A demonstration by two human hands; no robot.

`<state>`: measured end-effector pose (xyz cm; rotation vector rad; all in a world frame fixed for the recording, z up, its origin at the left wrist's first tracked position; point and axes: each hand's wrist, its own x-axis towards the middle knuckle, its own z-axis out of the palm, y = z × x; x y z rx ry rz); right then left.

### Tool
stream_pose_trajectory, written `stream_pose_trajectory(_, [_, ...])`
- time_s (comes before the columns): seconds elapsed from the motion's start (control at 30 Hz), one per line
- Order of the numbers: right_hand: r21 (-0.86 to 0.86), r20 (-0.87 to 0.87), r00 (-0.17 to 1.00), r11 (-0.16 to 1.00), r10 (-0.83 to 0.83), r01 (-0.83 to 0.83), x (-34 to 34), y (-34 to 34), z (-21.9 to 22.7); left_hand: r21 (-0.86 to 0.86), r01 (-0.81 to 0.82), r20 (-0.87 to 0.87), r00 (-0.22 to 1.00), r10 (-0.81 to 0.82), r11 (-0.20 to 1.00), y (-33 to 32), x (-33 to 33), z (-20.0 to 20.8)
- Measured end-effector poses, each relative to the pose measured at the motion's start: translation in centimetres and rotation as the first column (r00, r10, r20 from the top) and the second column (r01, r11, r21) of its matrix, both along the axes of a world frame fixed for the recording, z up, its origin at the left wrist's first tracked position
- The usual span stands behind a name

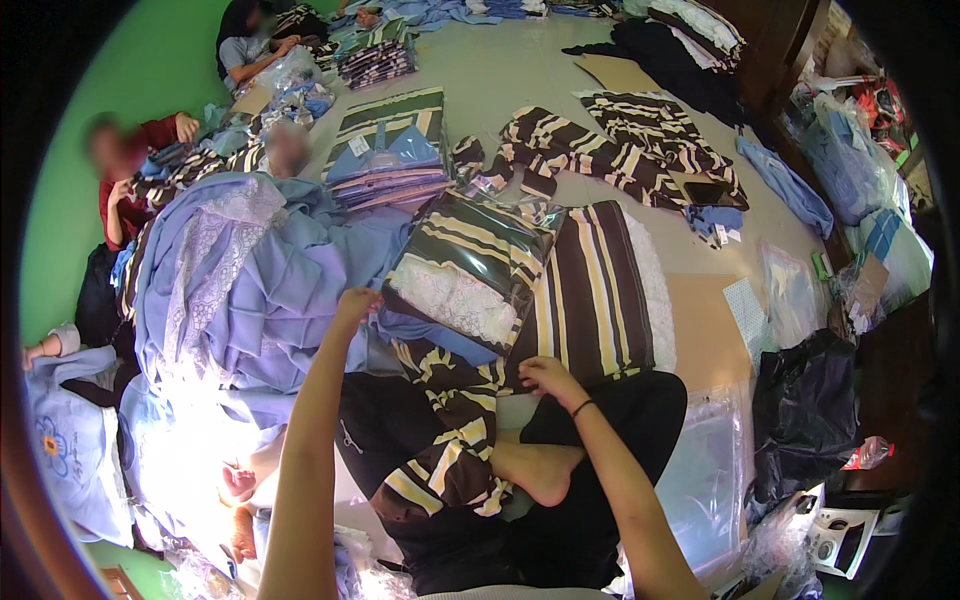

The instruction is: The person folds a striped garment and a blue garment, places each into a clear plastic bag, and stacks the sealed packages on the floor. The person repeats this process for multiple garments.

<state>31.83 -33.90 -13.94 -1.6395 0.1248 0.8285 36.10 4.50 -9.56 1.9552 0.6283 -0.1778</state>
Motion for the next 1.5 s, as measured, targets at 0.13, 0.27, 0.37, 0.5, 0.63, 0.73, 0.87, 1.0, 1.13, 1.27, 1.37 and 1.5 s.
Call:
stream_pose_trajectory(0.13, [-0.076,0.109,0.992,0.994,-0.066,0.074,-0.1,3.4,-1.4,-0.081,-0.007,0.056,0.998,0.012,0.997,0.0,-0.3,-0.3])
stream_pose_trajectory(0.27, [0.016,0.006,0.993,0.993,-0.115,0.115,-0.5,5.1,-1.2,-0.21,-0.065,0.037,0.997,0.074,0.976,-0.6,-0.7,-0.1])
stream_pose_trajectory(0.37, [0.191,-0.05,0.989,0.97,-0.142,0.149,-0.3,5.2,0.9,-0.267,-0.052,0.006,0.998,0.056,0.962,-0.7,-0.7,0.5])
stream_pose_trajectory(0.5, [0.361,-0.077,0.964,0.894,-0.254,0.264,3.0,2.9,7.7,-0.607,0.007,-0.039,0.998,-0.039,0.794,-1.1,0.5,5.2])
stream_pose_trajectory(0.63, [0.574,0.154,0.935,0.799,-0.319,0.178,7.1,-1.5,18.5,-0.686,-0.005,0.122,0.985,0.122,0.728,-3.8,1.0,15.1])
stream_pose_trajectory(0.73, [0.704,0.258,0.904,0.707,-0.342,0.067,6.4,-4.7,26.8,-0.774,0.188,0.339,0.93,0.144,0.605,-5.2,-1.3,24.0])
stream_pose_trajectory(0.87, [0.906,0.285,0.879,0.406,-0.381,-0.118,3.8,-6.8,32.9,-0.722,0.474,0.582,0.81,0.072,0.504,-6.7,-3.9,30.5])
stream_pose_trajectory(1.0, [0.871,0.168,0.893,0.487,-0.417,0.063,4.8,-6.8,32.4,-0.749,0.289,0.423,0.901,0.093,0.596,-8.5,-2.4,28.7])
stream_pose_trajectory(1.13, [0.822,0.044,0.897,0.527,-0.44,0.218,7.0,-7.1,29.6,-0.797,0.117,0.266,0.949,0.17,0.592,-9.1,-0.7,25.4])
stream_pose_trajectory(1.27, [0.77,0.065,0.847,0.566,-0.527,0.293,10.1,-6.7,28.7,-0.733,0.117,0.325,0.926,0.194,0.67,-10.0,1.0,25.2])
stream_pose_trajectory(1.37, [0.777,0.175,0.805,0.581,-0.567,0.241,11.0,-7.2,28.7,-0.623,0.151,0.426,0.888,0.172,0.768,-10.5,1.5,25.8])
stream_pose_trajectory(1.5, [0.757,0.297,0.789,0.636,-0.537,0.148,9.7,-8.7,25.8,-0.501,0.3,0.565,0.824,0.044,0.811,-10.3,-0.2,22.3])
